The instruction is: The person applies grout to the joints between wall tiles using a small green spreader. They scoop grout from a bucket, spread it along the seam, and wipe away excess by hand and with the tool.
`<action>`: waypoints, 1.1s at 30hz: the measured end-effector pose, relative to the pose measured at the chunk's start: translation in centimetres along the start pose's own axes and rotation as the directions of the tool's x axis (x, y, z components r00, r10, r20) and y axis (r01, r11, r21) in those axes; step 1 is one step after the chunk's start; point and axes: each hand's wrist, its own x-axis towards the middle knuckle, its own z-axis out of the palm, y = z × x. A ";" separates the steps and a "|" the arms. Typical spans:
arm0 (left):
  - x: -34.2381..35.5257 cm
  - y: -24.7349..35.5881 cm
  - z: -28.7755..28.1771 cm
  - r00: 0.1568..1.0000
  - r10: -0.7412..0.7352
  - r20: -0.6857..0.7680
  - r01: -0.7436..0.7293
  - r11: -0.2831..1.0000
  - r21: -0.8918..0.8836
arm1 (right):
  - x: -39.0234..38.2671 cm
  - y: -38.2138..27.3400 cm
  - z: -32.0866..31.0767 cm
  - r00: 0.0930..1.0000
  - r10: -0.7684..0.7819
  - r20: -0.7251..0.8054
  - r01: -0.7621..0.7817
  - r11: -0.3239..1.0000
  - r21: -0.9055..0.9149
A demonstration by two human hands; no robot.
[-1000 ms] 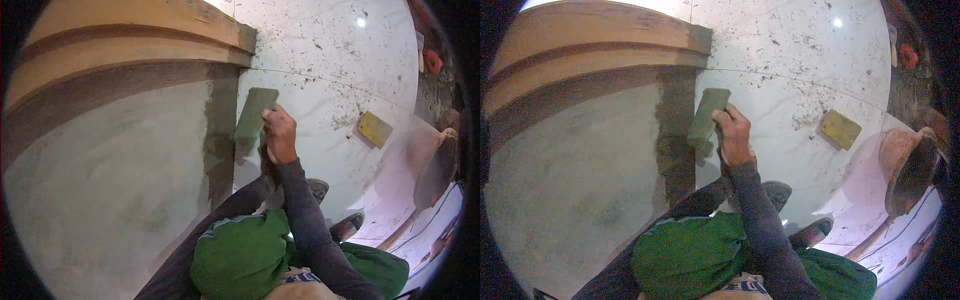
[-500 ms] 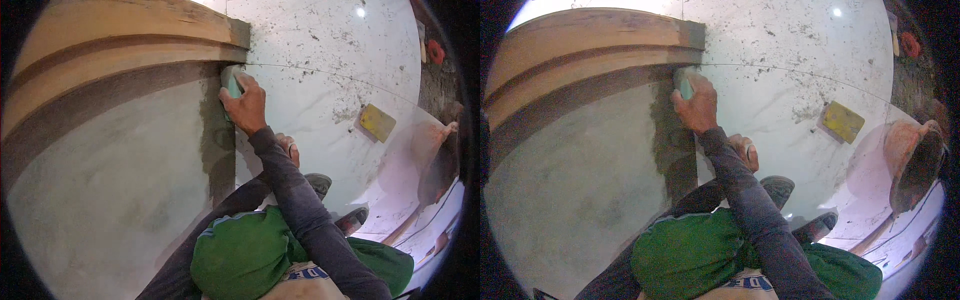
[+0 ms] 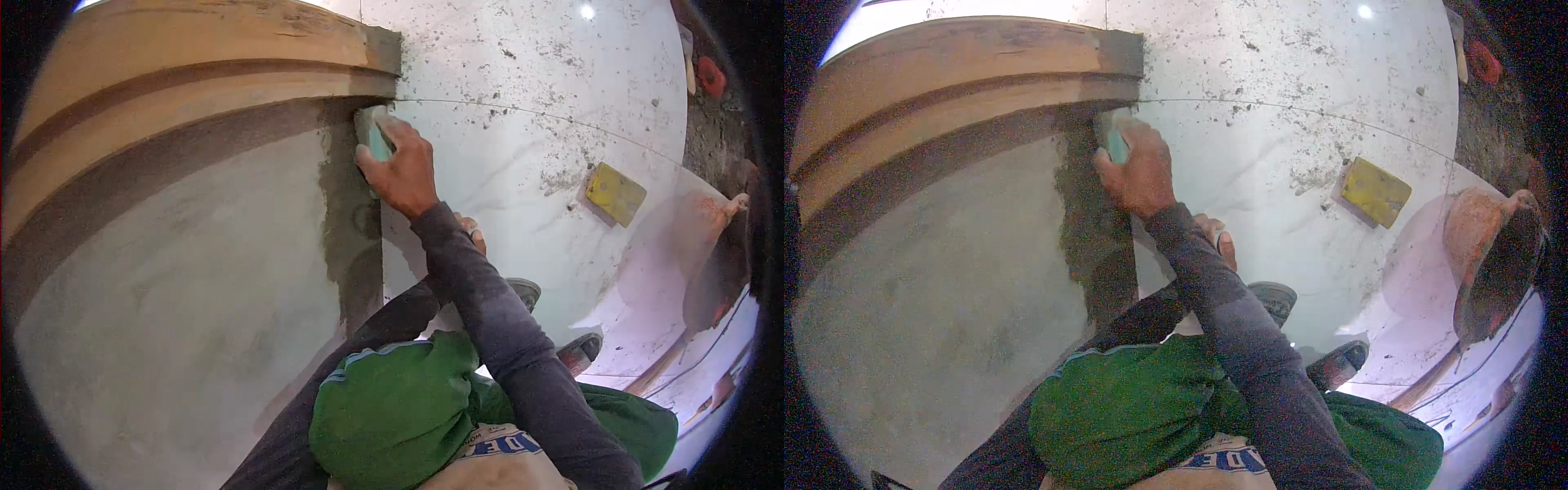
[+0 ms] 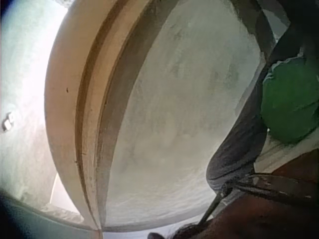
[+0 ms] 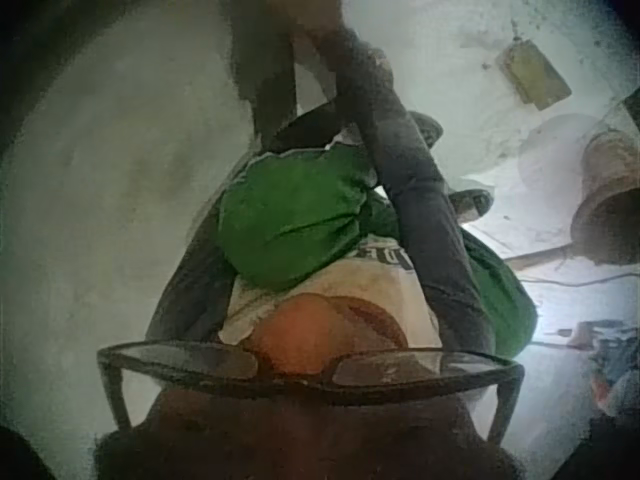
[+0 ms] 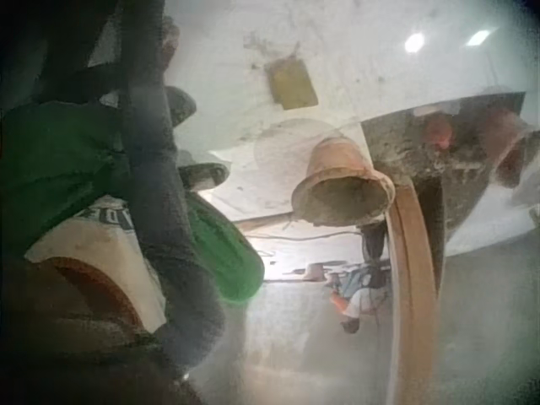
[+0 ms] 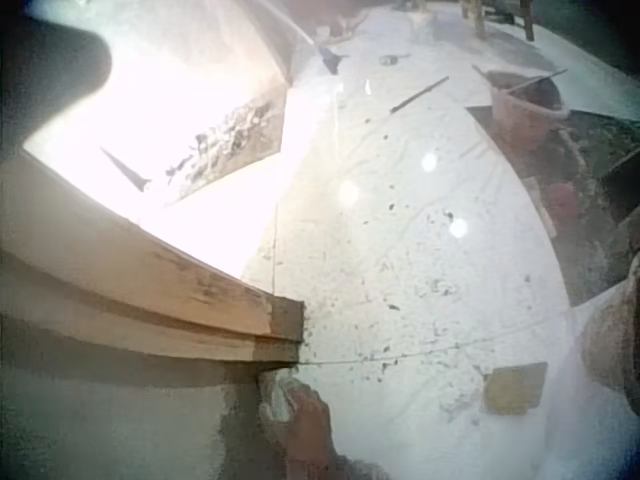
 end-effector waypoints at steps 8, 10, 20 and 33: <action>-0.1 -2.6 0.3 0.968 0.205 -0.142 -0.189 0.975 0.117 | -8.3 -0.2 -0.6 0.955 0.084 0.285 -0.087 0.996 0.000; -0.2 -2.6 0.5 0.976 0.193 -0.103 -0.181 0.977 0.111 | -7.9 0.1 -0.6 0.978 0.041 0.202 -0.047 0.999 0.027; -0.6 -0.9 0.2 0.999 -0.038 -0.021 0.040 0.994 0.104 | 0.0 -1.3 0.9 0.991 0.110 0.072 -0.115 0.991 0.062; 0.1 -0.8 -0.9 0.992 0.127 -0.013 -0.125 0.987 0.100 | -0.4 -3.2 0.7 0.998 0.064 0.010 -0.064 0.993 0.099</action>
